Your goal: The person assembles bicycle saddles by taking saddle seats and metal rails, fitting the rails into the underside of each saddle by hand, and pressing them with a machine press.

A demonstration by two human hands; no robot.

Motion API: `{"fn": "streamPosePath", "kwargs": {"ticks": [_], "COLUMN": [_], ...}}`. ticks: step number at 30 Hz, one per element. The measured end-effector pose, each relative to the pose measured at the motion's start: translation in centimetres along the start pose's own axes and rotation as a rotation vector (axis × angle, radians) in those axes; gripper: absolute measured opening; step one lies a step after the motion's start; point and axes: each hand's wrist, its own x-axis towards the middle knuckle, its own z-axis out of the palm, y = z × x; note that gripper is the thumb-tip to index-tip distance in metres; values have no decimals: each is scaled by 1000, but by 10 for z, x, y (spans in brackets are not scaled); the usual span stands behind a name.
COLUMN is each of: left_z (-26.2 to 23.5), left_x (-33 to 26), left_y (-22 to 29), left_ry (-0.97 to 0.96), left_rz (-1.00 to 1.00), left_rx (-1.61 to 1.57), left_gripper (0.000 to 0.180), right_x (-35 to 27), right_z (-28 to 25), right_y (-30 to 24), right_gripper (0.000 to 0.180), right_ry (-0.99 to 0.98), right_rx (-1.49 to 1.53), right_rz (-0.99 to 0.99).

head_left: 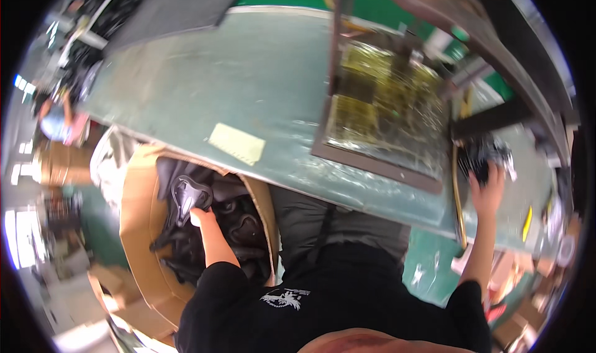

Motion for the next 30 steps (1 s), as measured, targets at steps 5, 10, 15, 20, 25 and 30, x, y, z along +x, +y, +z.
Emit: {"fn": "streamPosePath", "kwargs": {"ticks": [5, 10, 15, 20, 25, 30], "left_z": [-53, -10, 34, 54, 76, 64], "left_x": [-86, -223, -346, -474, -517, -496], "left_y": [79, 125, 118, 71, 13, 1], "left_ry": [53, -546, -1344, -1989, -2134, -1874], "left_rz": [520, 873, 1425, 1929, 1986, 1864], "left_rx": [122, -9, 429, 648, 662, 714], "left_gripper": [44, 42, 36, 33, 26, 30], "right_x": [-7, 11, 20, 33, 3, -41], "right_z": [27, 18, -53, -70, -60, -87], "right_y": [12, 39, 26, 43, 59, 40], "right_gripper": [58, 52, 41, 40, 36, 32], "right_ry": [28, -121, -189, -717, -215, 26], "right_rx": [-57, 141, 366, 616, 441, 166], "right_rz": [-28, 89, 207, 216, 184, 117]}}
